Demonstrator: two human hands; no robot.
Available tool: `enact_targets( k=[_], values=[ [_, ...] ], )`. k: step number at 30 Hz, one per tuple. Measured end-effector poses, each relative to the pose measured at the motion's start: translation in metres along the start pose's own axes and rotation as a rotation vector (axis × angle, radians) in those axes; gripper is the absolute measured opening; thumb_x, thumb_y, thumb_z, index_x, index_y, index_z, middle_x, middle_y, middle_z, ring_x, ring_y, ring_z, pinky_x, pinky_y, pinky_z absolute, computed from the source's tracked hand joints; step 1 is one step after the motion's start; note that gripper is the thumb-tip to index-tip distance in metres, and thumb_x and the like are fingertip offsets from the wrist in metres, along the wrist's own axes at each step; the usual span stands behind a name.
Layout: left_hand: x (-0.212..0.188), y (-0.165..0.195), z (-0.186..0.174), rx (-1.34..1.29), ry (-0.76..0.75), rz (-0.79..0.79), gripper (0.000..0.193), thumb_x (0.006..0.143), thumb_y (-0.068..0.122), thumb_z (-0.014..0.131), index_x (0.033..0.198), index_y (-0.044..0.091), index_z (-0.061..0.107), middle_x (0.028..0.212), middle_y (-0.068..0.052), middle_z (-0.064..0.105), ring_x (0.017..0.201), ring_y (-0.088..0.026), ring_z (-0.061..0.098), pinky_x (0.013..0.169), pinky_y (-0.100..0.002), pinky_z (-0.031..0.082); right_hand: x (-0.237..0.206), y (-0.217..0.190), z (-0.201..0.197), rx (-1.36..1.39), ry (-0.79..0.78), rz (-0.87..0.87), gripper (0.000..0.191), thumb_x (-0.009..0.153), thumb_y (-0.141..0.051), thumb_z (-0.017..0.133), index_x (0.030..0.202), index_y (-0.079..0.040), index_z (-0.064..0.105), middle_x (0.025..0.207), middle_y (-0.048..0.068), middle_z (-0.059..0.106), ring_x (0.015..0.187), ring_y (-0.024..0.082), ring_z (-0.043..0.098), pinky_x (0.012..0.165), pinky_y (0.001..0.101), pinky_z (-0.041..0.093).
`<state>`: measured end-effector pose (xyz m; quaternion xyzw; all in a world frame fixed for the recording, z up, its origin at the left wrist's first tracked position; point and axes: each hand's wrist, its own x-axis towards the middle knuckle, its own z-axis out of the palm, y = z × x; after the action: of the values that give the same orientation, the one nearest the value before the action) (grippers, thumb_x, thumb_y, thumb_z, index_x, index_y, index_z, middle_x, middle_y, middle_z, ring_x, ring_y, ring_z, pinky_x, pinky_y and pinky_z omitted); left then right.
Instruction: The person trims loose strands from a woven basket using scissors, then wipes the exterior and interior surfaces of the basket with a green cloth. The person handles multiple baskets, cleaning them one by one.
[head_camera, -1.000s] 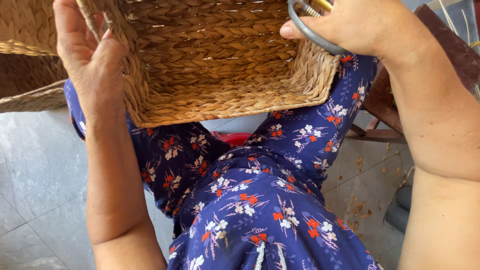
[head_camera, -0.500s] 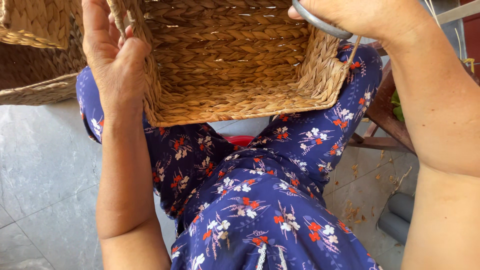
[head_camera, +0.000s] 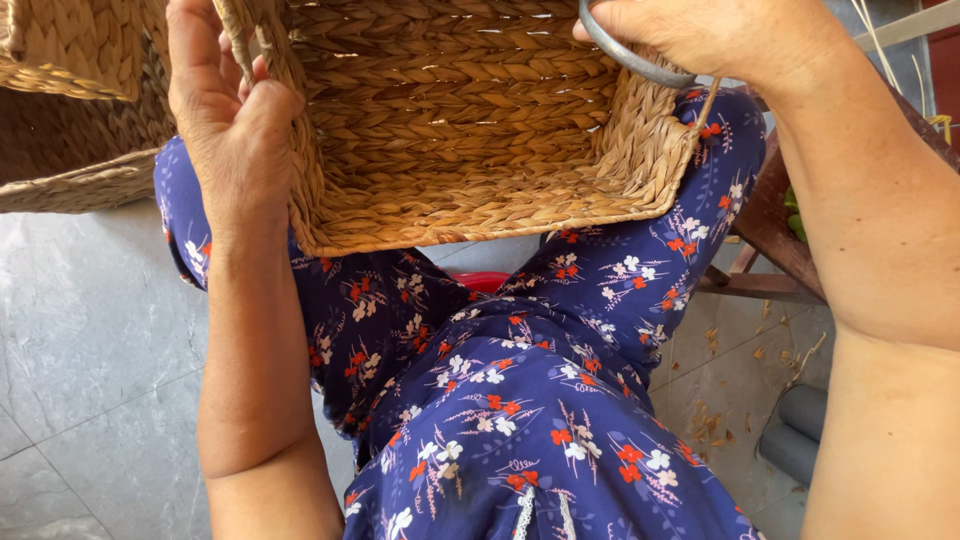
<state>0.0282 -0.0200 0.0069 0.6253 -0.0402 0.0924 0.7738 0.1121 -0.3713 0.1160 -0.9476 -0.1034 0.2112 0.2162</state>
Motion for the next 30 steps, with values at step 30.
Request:
enact_targets(
  k=[30],
  values=[
    [-0.005, -0.006, -0.009, -0.156, -0.013, -0.004, 0.062, 0.104, -0.021, 0.044, 0.16, 0.006, 0.041, 0.127, -0.002, 0.059, 0.096, -0.007, 0.053, 0.079, -0.019, 0.045, -0.041, 0.006, -0.002, -0.146, -0.018, -0.313, 0.057, 0.084, -0.03, 0.082, 0.131, -0.001, 0.067, 0.096, 0.014, 0.072, 0.07, 0.021, 0.064, 0.059, 0.0341, 0.049]
  ],
)
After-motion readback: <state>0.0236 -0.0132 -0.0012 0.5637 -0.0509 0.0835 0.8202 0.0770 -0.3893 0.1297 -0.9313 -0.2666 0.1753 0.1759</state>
